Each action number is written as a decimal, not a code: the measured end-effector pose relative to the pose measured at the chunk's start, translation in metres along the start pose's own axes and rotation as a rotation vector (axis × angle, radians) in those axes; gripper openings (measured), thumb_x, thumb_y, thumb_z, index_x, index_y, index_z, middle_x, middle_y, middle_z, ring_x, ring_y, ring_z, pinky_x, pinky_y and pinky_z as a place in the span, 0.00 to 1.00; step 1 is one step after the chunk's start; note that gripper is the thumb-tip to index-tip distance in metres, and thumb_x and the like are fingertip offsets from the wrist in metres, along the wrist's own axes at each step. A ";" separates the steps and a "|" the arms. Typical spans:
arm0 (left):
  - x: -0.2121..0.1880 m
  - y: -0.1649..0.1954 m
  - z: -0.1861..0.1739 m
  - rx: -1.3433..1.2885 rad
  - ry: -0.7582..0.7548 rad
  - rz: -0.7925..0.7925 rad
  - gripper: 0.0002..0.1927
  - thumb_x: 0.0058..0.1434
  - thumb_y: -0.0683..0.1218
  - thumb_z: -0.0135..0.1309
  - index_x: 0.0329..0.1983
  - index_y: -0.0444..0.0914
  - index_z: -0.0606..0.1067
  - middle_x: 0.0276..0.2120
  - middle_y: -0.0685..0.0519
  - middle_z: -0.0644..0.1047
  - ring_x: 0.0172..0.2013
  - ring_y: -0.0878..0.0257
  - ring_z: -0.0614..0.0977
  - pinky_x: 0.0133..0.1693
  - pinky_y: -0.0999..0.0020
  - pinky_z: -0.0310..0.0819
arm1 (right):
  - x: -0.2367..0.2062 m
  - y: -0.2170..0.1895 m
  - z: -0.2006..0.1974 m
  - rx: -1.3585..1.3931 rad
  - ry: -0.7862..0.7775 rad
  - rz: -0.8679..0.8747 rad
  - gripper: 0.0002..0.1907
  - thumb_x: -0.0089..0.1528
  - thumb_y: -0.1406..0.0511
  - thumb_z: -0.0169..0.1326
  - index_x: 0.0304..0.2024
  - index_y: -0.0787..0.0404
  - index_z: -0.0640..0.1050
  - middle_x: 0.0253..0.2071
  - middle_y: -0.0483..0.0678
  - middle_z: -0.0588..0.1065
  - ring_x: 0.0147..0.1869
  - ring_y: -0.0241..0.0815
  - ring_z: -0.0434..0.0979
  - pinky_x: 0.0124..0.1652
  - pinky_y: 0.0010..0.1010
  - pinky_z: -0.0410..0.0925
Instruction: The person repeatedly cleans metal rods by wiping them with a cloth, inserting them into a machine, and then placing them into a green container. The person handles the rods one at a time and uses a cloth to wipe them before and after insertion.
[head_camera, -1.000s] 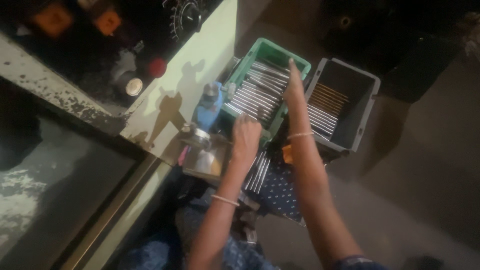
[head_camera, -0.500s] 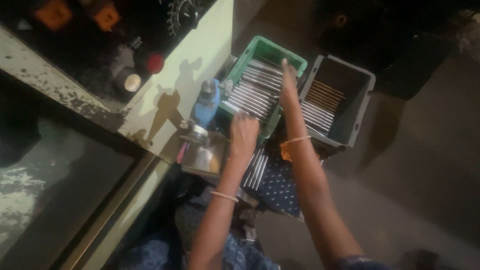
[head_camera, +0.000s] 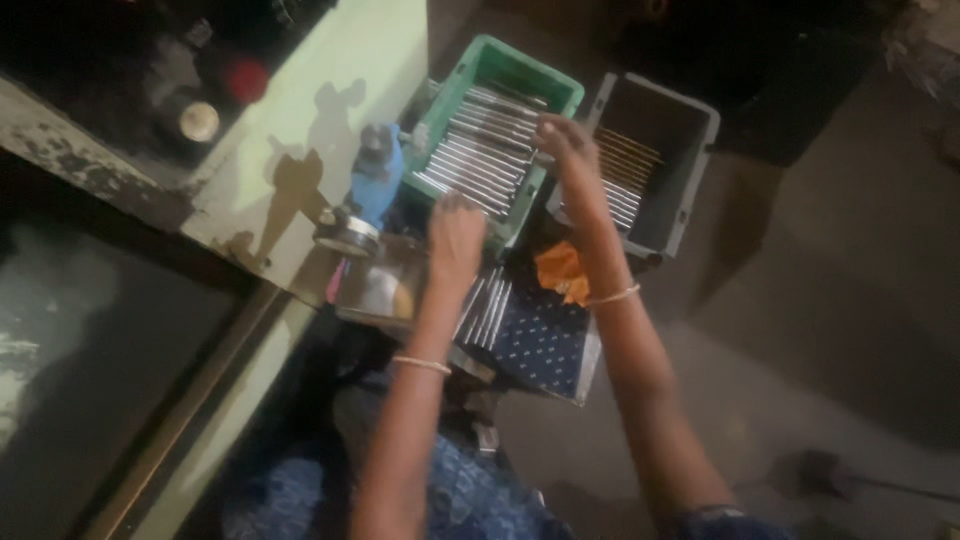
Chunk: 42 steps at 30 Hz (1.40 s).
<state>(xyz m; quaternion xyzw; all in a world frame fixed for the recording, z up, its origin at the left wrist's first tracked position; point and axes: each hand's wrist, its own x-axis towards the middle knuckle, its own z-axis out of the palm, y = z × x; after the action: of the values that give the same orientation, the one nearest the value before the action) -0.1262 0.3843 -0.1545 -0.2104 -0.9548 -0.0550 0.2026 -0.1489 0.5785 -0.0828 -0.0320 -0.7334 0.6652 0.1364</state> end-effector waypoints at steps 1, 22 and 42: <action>-0.002 0.002 0.000 0.031 0.092 0.013 0.08 0.58 0.42 0.52 0.35 0.36 0.81 0.44 0.41 0.82 0.52 0.52 0.81 0.58 0.61 0.69 | -0.009 -0.009 -0.008 -0.022 0.012 -0.033 0.22 0.68 0.56 0.51 0.58 0.65 0.74 0.47 0.54 0.77 0.49 0.42 0.79 0.48 0.34 0.76; -0.177 0.070 -0.019 -0.721 -0.025 -0.198 0.23 0.66 0.35 0.45 0.65 0.25 0.68 0.67 0.32 0.67 0.70 0.40 0.65 0.69 0.52 0.56 | -0.191 0.138 0.038 -0.961 -0.244 0.574 0.34 0.60 0.42 0.52 0.47 0.65 0.82 0.47 0.66 0.79 0.54 0.64 0.79 0.52 0.50 0.71; -0.238 0.075 -0.113 -1.055 -0.582 -0.749 0.35 0.68 0.53 0.55 0.77 0.41 0.62 0.45 0.28 0.81 0.46 0.42 0.85 0.51 0.56 0.77 | -0.258 0.130 0.021 0.459 -0.135 0.672 0.20 0.69 0.52 0.57 0.40 0.64 0.80 0.27 0.46 0.75 0.23 0.33 0.69 0.22 0.26 0.64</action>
<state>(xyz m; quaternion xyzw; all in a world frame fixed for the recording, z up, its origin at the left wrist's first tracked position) 0.1436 0.3402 -0.1477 0.0557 -0.8244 -0.5176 -0.2224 0.0766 0.5143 -0.2527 -0.1946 -0.5220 0.8197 -0.1333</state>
